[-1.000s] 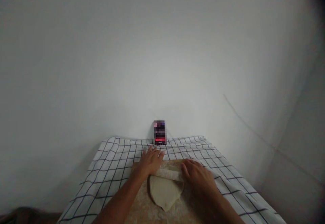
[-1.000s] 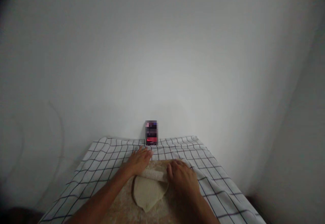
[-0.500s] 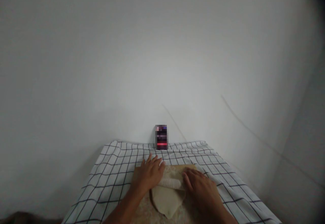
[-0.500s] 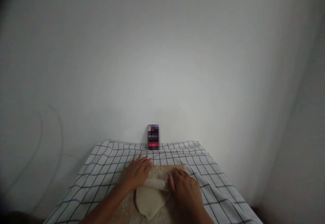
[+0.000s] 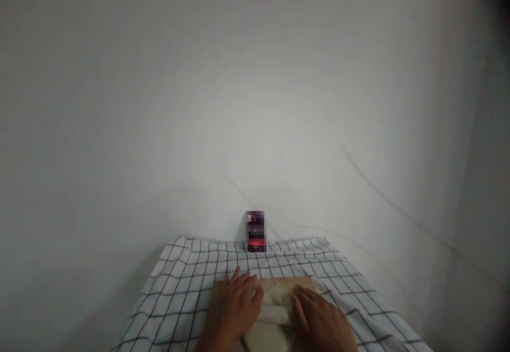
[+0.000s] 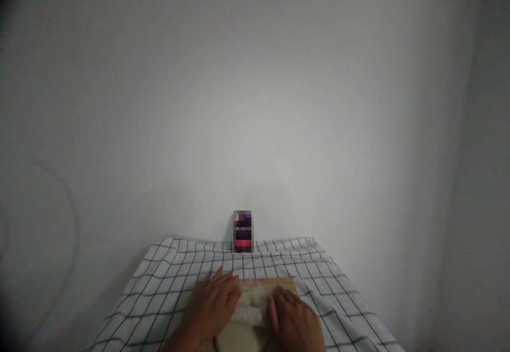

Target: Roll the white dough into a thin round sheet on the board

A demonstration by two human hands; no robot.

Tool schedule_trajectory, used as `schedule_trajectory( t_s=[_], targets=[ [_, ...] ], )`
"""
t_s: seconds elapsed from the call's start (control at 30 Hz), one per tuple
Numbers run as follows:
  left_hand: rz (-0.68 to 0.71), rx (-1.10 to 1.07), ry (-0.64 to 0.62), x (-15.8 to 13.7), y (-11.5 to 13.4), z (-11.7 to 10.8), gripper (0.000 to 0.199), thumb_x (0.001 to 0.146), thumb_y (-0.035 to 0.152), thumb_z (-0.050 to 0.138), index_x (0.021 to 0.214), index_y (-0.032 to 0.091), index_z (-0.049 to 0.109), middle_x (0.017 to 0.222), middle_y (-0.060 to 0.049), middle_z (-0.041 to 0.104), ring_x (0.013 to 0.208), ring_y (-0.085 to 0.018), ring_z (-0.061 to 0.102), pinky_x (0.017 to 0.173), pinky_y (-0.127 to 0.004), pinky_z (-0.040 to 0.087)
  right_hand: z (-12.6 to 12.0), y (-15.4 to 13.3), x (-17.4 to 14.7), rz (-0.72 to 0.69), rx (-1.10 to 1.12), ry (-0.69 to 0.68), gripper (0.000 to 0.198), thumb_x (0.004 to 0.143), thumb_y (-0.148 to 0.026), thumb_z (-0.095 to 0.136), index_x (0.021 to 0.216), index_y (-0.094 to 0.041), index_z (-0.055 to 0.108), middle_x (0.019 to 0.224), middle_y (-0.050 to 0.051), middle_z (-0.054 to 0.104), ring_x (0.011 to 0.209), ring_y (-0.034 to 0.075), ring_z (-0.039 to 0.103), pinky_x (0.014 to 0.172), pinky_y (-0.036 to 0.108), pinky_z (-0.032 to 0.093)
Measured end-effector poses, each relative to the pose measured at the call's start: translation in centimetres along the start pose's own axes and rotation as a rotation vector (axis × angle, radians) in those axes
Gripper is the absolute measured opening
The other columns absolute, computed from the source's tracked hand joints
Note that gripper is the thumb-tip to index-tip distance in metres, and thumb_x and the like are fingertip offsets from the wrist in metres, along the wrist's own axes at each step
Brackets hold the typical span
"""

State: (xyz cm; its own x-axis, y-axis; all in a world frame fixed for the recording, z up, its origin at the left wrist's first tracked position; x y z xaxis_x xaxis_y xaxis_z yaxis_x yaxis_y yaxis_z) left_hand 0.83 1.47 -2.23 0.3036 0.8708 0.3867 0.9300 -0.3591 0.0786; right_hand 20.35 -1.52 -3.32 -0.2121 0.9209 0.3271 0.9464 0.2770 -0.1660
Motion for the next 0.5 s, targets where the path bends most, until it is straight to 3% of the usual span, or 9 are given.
schedule_trajectory(
  t_s=[0.17, 0.3, 0.5],
  targets=[
    [-0.037, -0.003, 0.060, -0.3, 0.2, -0.5, 0.037, 0.103, 0.033, 0.045, 0.127, 0.023, 0.071, 0.139, -0.007, 0.067, 0.141, -0.033, 0.051, 0.117, -0.061, 0.039, -0.3, 0.3, -0.1, 0.041, 0.018, 0.079, 0.047, 0.108, -0.035, 0.029, 0.115, -0.022, 0.074, 0.134, 0.010, 0.070, 0.122, 0.026, 0.067, 0.098, 0.038, 0.056],
    [-0.028, -0.037, 0.071, -1.0, 0.4, -0.7, 0.035, 0.103, 0.032, 0.045, 0.121, 0.024, 0.074, 0.133, -0.008, 0.071, 0.137, -0.034, 0.055, 0.113, -0.062, 0.044, 0.2, 0.1, -0.4, -0.010, 0.044, 0.012, 0.043, 0.106, -0.033, 0.034, 0.115, -0.023, 0.075, 0.133, 0.010, 0.071, 0.124, 0.026, 0.066, 0.103, 0.039, 0.054],
    [0.017, 0.006, 0.110, -2.3, 1.5, -1.8, 0.042, 0.103, 0.032, 0.044, 0.138, 0.017, 0.063, 0.143, -0.012, 0.064, 0.140, -0.032, 0.053, 0.115, -0.055, 0.045, -0.4, -0.2, -1.5, 0.038, 0.026, 0.035, 0.047, 0.107, -0.039, 0.031, 0.110, -0.022, 0.075, 0.132, 0.012, 0.071, 0.128, 0.031, 0.063, 0.103, 0.046, 0.053]
  ],
)
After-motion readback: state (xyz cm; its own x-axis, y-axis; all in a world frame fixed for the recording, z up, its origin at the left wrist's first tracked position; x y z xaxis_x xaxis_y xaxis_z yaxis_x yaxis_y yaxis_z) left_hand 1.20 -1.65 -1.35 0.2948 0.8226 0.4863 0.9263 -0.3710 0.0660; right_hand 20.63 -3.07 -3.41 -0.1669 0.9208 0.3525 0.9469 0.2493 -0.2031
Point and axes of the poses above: each hand's wrist, its own x-axis towards the middle knuckle, its own z-axis out of the palm, y = z × x, the point moved 5 cm from there along x, towards the middle knuckle
